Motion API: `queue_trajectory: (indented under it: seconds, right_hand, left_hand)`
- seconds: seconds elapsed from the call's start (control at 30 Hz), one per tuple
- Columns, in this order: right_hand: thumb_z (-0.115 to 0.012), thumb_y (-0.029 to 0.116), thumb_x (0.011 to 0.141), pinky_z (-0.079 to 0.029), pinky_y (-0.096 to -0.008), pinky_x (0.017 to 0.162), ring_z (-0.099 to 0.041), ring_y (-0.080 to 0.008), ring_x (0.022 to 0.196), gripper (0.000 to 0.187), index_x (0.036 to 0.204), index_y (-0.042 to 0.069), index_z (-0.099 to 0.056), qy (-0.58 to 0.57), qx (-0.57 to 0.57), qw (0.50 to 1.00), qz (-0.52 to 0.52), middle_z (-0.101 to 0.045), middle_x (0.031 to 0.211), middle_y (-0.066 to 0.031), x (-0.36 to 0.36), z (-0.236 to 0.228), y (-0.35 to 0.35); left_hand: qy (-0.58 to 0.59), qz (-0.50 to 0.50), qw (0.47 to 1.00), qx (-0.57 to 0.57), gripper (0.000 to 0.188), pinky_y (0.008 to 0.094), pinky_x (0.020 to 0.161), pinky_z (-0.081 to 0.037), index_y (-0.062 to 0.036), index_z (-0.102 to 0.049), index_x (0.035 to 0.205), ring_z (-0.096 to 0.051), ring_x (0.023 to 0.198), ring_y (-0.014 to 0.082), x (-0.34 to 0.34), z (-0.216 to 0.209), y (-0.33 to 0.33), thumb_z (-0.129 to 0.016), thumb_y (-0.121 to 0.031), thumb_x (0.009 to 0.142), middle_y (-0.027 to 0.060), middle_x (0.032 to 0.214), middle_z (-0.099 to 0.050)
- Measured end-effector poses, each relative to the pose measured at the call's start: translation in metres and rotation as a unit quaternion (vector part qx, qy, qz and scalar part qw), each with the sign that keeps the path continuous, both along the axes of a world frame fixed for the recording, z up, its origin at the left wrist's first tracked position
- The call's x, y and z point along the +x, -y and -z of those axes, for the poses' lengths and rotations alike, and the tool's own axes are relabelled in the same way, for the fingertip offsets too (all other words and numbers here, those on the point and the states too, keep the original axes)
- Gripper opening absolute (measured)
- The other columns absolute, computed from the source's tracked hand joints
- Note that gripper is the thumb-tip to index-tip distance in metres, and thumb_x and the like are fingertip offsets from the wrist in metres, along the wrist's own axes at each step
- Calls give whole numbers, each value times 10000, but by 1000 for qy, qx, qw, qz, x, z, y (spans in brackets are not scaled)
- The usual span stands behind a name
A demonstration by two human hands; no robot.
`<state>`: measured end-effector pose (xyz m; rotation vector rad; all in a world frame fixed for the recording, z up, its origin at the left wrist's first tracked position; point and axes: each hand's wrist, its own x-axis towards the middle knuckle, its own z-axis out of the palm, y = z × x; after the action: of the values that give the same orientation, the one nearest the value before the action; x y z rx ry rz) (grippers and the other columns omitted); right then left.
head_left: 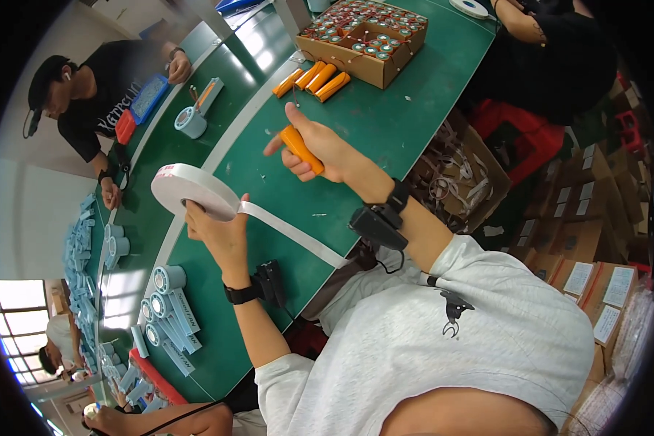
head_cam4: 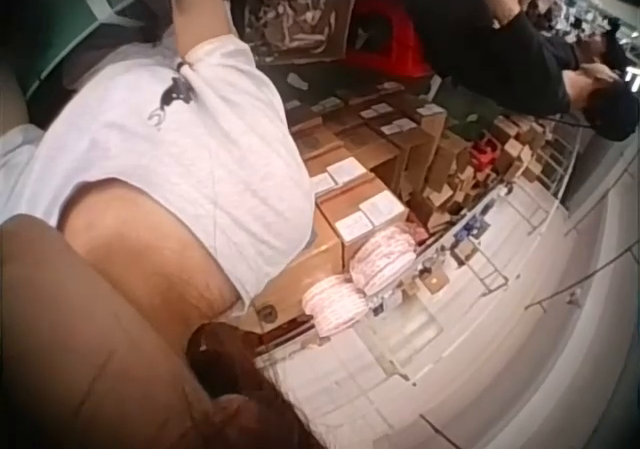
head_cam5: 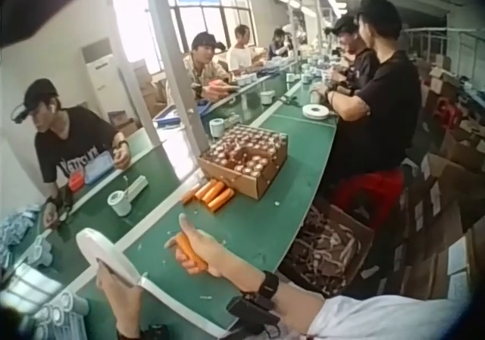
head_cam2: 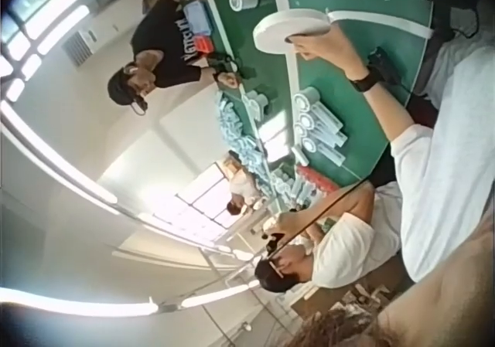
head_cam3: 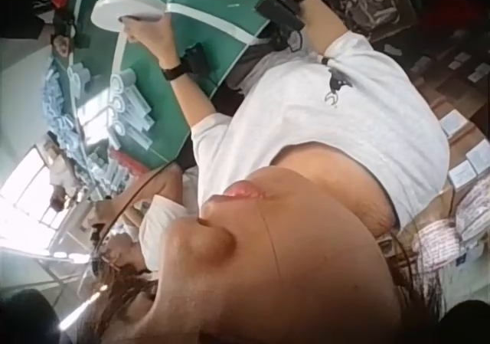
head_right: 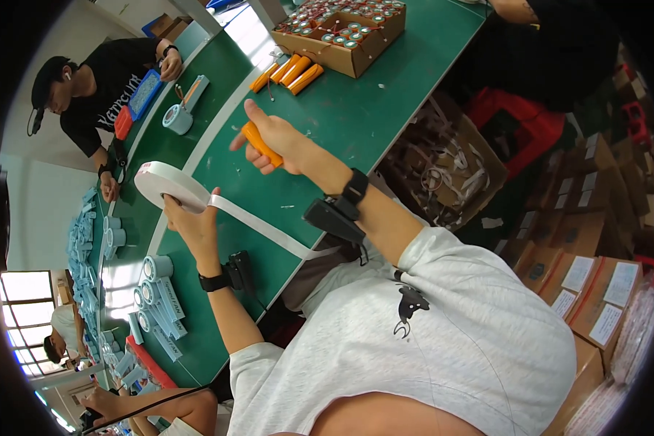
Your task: The person applies tape from a roll to batteries, places them into fan handles, and tucks the wires inside. They repeat this process, occasionally reaching for more batteries from a box and moving the handles aside.
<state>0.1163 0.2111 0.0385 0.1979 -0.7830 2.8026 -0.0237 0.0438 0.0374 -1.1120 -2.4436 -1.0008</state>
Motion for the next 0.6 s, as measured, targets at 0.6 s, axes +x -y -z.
queue_trajectory:
  seconds: [0.6]
  right_hand:
    - [-509, 169, 880, -461, -235, 729, -568, -104, 811, 255, 947, -72, -561, 117, 364, 825, 415, -627, 888, -103, -51, -40, 52]
  left_hand:
    - [-99, 65, 993, 11, 773, 398, 895, -235, 70, -417, 1161, -419, 1048, 318, 32, 0, -6, -775, -187, 525, 166, 1029, -524]
